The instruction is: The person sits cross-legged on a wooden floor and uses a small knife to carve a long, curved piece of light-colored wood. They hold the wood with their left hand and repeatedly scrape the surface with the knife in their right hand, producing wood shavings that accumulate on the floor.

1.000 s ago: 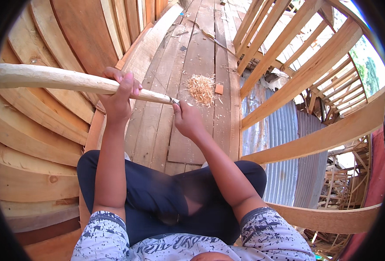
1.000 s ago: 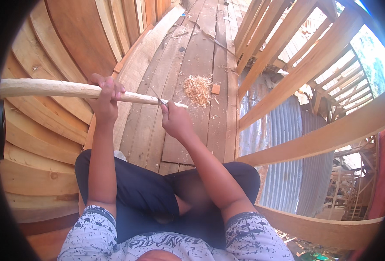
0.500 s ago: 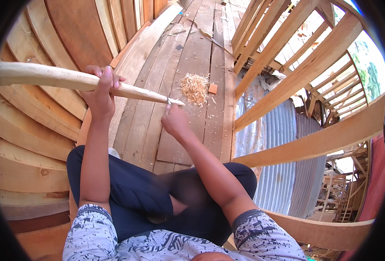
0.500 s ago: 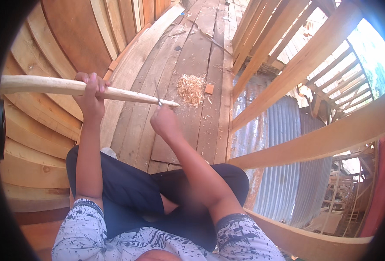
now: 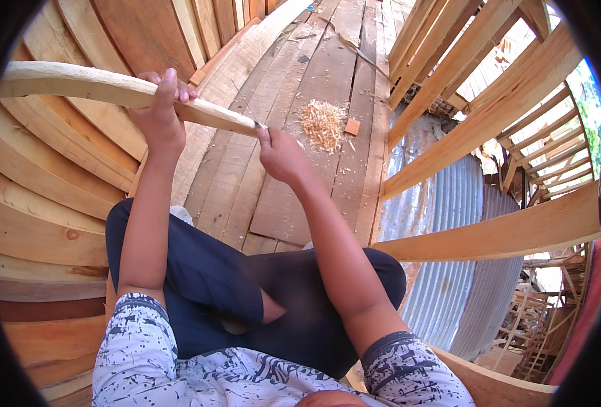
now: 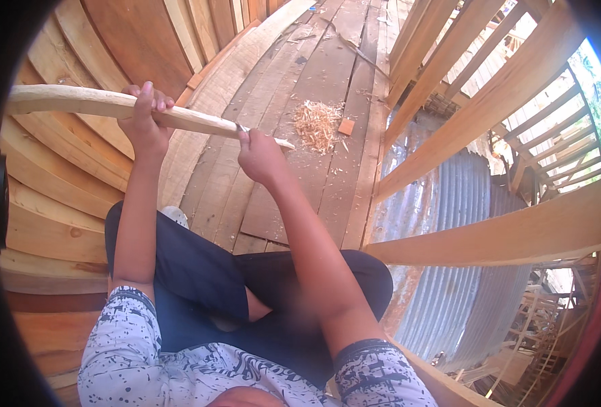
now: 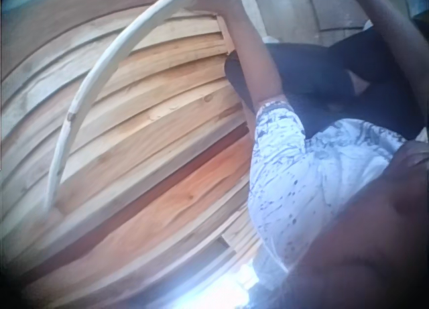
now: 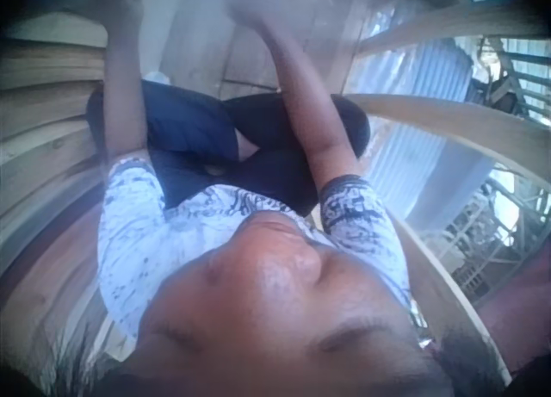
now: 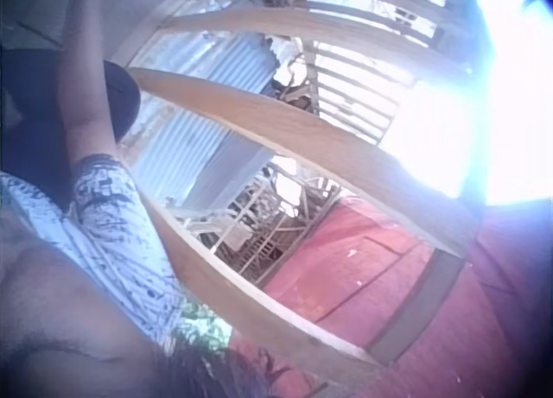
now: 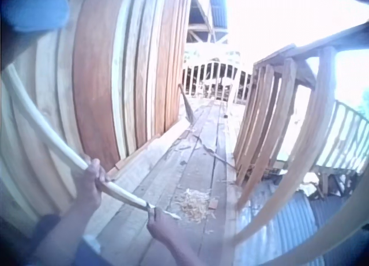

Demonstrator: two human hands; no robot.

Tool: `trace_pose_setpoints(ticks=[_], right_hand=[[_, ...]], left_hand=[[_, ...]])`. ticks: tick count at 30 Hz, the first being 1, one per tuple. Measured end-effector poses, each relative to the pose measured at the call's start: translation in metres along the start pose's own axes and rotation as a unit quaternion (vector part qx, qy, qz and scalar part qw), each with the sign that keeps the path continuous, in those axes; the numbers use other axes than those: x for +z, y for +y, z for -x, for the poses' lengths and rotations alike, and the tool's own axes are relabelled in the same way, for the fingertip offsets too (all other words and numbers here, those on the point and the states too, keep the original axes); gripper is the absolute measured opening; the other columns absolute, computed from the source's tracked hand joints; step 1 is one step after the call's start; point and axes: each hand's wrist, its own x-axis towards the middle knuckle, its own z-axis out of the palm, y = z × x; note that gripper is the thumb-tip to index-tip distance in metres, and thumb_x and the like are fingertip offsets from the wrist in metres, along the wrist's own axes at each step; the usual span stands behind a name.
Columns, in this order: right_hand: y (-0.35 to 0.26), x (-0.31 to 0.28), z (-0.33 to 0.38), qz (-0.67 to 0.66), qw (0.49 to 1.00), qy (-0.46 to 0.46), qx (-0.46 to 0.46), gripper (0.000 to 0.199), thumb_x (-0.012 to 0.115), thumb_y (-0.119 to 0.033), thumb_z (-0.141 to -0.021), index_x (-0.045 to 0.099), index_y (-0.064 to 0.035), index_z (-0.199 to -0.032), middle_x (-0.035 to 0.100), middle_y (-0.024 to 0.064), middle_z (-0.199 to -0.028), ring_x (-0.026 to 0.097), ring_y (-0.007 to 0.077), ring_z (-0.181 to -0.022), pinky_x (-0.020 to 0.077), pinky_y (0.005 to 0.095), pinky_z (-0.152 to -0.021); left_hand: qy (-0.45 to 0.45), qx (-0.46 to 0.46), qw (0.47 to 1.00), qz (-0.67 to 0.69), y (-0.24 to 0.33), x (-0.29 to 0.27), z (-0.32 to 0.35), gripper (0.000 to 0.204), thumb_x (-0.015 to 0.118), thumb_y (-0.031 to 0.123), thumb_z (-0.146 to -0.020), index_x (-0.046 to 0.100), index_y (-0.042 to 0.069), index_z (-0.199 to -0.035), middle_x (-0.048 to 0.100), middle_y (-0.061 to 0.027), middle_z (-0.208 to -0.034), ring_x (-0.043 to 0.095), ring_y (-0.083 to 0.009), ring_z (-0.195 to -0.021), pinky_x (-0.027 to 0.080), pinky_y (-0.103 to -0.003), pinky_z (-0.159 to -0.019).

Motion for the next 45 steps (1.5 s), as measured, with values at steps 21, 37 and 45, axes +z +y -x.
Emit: trace_pose_setpoints(ticks=[21, 37, 45], right_hand=[[0.057, 0.004, -0.006, 0.055, 0.997, 0.024, 0.056, 0.041, 0.046, -0.029, -0.101, 0.064, 0.0069, -0.098, 0.066, 0.0306, -0.09, 0.064, 0.0478, -0.087, 0.0499, 0.0511, -0.078], [0.085, 0.036, -0.009, -0.033, 0.981, 0.153, 0.113, 0.037, 0.046, -0.027, -0.1, 0.061, 0.0054, -0.091, 0.066, 0.0316, -0.088, 0.064, 0.0485, -0.085, 0.0494, 0.0562, -0.077], [0.054, 0.029, -0.008, -0.016, 0.993, 0.114, 0.028, 0.041, 0.043, -0.029, -0.101, 0.064, 0.0054, -0.102, 0.066, 0.0311, -0.096, 0.063, 0.0487, -0.093, 0.0494, 0.0548, -0.082]], left_hand=[[-0.002, 0.026, 1.0, 0.006, -0.003, 0.008, 0.001, 0.023, 0.07, 0.006, -0.089, 0.047, 0.012, -0.09, 0.054, -0.0039, -0.069, 0.054, -0.0137, -0.056, 0.053, -0.035, -0.059], [0.056, 0.024, 0.998, -0.027, -0.004, 0.036, 0.007, 0.021, 0.071, 0.009, -0.089, 0.05, 0.012, -0.088, 0.051, -0.0007, -0.067, 0.054, -0.0125, -0.061, 0.052, -0.034, -0.063], [0.072, 0.036, 0.996, -0.046, 0.001, 0.027, 0.007, 0.021, 0.071, 0.009, -0.089, 0.05, 0.011, -0.087, 0.053, -0.0021, -0.068, 0.055, -0.0125, -0.061, 0.053, -0.035, -0.064]])
